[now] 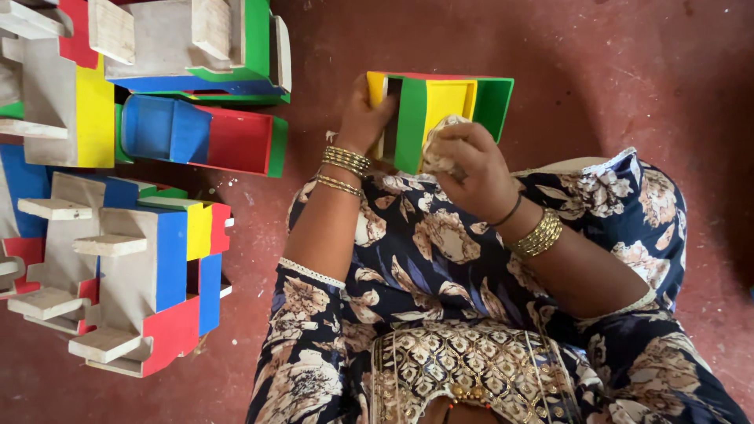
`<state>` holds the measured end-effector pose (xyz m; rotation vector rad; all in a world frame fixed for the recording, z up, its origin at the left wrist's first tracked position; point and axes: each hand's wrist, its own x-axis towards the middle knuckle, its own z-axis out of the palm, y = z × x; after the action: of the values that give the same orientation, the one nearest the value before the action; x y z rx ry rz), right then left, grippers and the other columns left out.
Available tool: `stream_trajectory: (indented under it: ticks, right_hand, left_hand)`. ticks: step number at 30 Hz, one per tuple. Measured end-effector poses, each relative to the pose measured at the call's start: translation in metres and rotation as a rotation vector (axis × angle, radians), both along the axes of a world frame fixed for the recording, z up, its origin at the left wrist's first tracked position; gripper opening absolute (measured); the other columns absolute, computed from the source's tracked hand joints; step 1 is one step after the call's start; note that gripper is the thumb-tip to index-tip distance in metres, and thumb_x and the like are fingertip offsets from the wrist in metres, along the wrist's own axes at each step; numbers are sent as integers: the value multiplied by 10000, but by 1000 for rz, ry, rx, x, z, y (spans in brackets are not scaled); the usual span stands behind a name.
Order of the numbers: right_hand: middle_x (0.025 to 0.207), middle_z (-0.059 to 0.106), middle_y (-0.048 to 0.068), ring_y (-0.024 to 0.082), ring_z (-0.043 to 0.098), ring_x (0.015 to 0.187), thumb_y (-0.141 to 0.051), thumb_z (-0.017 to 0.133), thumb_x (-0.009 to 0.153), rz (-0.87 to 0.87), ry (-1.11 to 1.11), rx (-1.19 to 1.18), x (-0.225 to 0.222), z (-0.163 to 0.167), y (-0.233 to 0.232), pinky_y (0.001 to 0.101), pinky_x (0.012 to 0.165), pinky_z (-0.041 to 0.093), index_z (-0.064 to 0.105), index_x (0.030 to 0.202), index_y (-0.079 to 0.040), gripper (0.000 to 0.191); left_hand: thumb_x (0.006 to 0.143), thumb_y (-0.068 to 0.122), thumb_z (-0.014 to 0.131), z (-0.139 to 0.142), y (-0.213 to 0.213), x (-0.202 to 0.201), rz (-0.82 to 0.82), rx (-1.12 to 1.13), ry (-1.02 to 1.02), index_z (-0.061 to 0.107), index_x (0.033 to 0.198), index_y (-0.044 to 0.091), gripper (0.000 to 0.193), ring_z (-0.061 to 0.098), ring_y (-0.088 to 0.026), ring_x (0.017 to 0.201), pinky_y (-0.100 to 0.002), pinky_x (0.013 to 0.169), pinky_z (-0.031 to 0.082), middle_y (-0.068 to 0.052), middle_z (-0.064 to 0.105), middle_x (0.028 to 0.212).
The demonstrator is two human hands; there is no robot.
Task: The person sits on the floor and wipes painted wooden toy pieces with a cloth, turning each piece to clean its colored surfaces and inner compartments, then sets pieces aside with others on the floor.
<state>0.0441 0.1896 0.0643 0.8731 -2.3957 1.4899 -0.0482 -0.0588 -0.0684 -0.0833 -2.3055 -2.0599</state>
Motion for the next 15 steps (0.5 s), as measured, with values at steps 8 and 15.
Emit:
stream_trajectory:
  ticks: [8, 15]
  right_hand:
    - [1066, 689, 75, 290, 661, 1084, 0, 784, 776, -66, 136, 324, -24, -1, 32, 437, 948, 548, 767, 889, -104, 154]
    - [1220, 536, 201, 383, 575, 1115, 13, 745, 862, -228, 301, -133, -24, 6, 23, 427, 953, 528, 645, 1077, 14, 237]
  left_hand:
    - [904, 130, 731, 7, 5, 3, 143, -70, -98, 577, 1272, 28, 412, 702, -184, 1014, -347, 888, 586, -97, 718, 1132]
    - [895, 90, 701, 14, 9, 7, 34, 56, -94, 565, 1286, 41, 417, 687, -200, 1070, -352, 928, 591, -97, 696, 1190]
